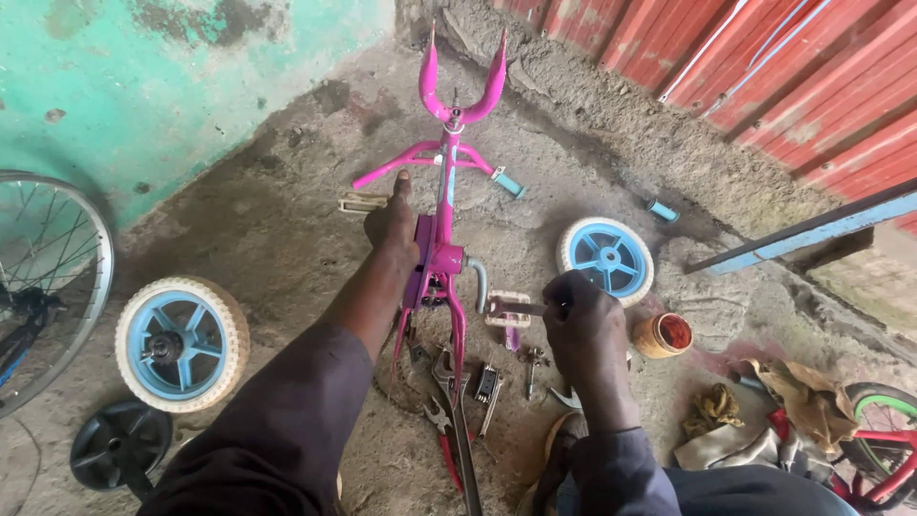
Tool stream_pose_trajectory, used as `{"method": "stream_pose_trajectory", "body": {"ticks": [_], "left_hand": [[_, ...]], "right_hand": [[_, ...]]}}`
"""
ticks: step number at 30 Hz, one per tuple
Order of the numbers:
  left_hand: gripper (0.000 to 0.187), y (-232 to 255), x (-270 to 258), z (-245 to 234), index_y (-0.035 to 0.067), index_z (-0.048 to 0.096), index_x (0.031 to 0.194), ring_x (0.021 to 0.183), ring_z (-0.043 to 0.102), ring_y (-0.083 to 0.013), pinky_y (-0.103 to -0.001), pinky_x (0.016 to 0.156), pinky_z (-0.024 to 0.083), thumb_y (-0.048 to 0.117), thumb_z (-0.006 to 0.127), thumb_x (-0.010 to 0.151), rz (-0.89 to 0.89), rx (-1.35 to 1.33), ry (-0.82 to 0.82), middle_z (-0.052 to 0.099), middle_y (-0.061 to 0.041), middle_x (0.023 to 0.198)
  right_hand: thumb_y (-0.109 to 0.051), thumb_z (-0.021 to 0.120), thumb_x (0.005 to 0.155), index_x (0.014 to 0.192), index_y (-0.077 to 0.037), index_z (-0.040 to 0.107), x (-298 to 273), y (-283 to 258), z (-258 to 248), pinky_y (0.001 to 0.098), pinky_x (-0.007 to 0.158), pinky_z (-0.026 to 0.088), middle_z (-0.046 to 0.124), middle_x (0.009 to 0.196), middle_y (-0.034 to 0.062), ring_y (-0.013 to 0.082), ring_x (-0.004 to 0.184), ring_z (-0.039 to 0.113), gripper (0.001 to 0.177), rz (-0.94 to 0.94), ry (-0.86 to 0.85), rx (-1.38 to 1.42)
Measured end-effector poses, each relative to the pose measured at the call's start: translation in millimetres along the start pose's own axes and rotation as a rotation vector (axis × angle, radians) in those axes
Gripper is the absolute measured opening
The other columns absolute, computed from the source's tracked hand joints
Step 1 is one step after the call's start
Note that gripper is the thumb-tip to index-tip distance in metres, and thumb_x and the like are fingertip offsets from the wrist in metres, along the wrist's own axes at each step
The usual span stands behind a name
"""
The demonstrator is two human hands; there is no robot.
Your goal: Securing the seat post and adjusting drivetrain components on a pink bicycle frame using an adjustable wrench and pliers.
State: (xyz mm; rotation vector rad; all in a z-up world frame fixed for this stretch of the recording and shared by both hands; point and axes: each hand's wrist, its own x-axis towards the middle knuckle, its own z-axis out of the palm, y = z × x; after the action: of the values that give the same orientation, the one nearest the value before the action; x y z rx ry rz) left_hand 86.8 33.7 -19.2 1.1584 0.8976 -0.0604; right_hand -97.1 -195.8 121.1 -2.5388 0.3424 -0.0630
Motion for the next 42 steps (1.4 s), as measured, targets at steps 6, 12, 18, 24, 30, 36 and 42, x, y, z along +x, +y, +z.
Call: {"method": "stream_pose_trajectory", "body": {"ticks": [6, 12, 18, 24, 30, 36, 42], "left_hand": [[0.085, -4.9, -14.7, -1.9, -0.012, 0.054, 0.128, 0.099, 0.069, -0.0238, -0.038, 0.08, 0.052, 0.055, 0.082, 0.083, 0.146, -0.199, 0.231, 0.064, -0.018, 0.11], [0.027, -9.8, -9.2, -9.8, 0.011, 0.064, 0.069, 0.054, 0.046, -0.0134, -0.034, 0.054, 0.034, 0.032, 0.069, 0.085, 0.116, -0.153, 0.106, 0.055, -0.002, 0.062], [0.02, -7.1, -53.9, -14.5, 0.011, 0.058, 0.058, 0.049, 0.046, -0.0109, -0.029, 0.051, 0.031, 0.02, 0.066, 0.075, 0.207, -0.312, 0.161, 0.052, -0.002, 0.055], [0.015, -14.8, -70.6, -10.7, 0.011, 0.055, 0.06, 0.061, 0.047, -0.0087, -0.028, 0.059, 0.035, 0.011, 0.064, 0.071, 0.376, -0.393, 0.204, 0.052, -0.001, 0.063], [0.019, -20.8, -68.4, -10.7, 0.015, 0.051, 0.07, 0.07, 0.047, -0.0082, -0.034, 0.066, 0.039, 0.007, 0.064, 0.081, 0.471, -0.397, 0.178, 0.052, 0.0, 0.069], [0.021, -21.4, -66.3, -7.5, 0.017, 0.049, 0.072, 0.065, 0.049, -0.007, -0.031, 0.066, 0.043, 0.006, 0.065, 0.08, 0.507, -0.495, 0.176, 0.052, 0.0, 0.066], [0.015, -19.9, -67.4, -7.3, 0.015, 0.055, 0.074, 0.063, 0.05, -0.0051, -0.029, 0.065, 0.042, 0.007, 0.065, 0.081, 0.495, -0.496, 0.178, 0.056, 0.001, 0.067]], "right_hand": [[-0.008, 0.059, 0.087, 0.091, -0.014, 0.072, 7.2, -4.9, 21.5, 0.0575, 0.078, 0.056, 0.075, 0.086, 0.0153, 0.0428, 0.09, 0.072, 0.015, -0.121, 0.054, 0.045], [-0.005, 0.06, 0.086, 0.09, -0.013, 0.072, 36.4, 17.6, 50.0, 0.0551, 0.074, 0.057, 0.075, 0.083, 0.0147, 0.0427, 0.084, 0.072, 0.015, -0.231, 0.115, 0.057], [-0.009, 0.059, 0.088, 0.091, -0.015, 0.071, 49.8, 14.4, 63.9, 0.0523, 0.075, 0.058, 0.074, 0.084, 0.0116, 0.0383, 0.085, 0.073, 0.014, -0.281, 0.077, 0.044], [0.0, 0.061, 0.09, 0.093, -0.01, 0.074, 64.0, -3.3, 63.8, 0.0455, 0.072, 0.061, 0.076, 0.087, 0.0141, 0.0362, 0.08, 0.075, 0.017, -0.33, 0.073, 0.013], [-0.005, 0.062, 0.092, 0.095, -0.013, 0.072, 89.2, 16.9, 84.5, 0.0505, 0.07, 0.06, 0.074, 0.083, 0.0133, 0.0387, 0.081, 0.074, 0.013, -0.468, 0.011, -0.048], [-0.005, 0.063, 0.096, 0.091, -0.014, 0.075, 90.3, 5.7, 52.1, 0.039, 0.069, 0.061, 0.075, 0.081, 0.0067, 0.028, 0.078, 0.077, 0.016, -0.469, -0.046, -0.087], [-0.009, 0.068, 0.094, 0.09, -0.017, 0.073, 102.2, 7.9, 55.8, 0.0347, 0.064, 0.06, 0.075, 0.077, 0.0023, 0.0237, 0.075, 0.076, 0.011, -0.583, -0.015, -0.178]]}}
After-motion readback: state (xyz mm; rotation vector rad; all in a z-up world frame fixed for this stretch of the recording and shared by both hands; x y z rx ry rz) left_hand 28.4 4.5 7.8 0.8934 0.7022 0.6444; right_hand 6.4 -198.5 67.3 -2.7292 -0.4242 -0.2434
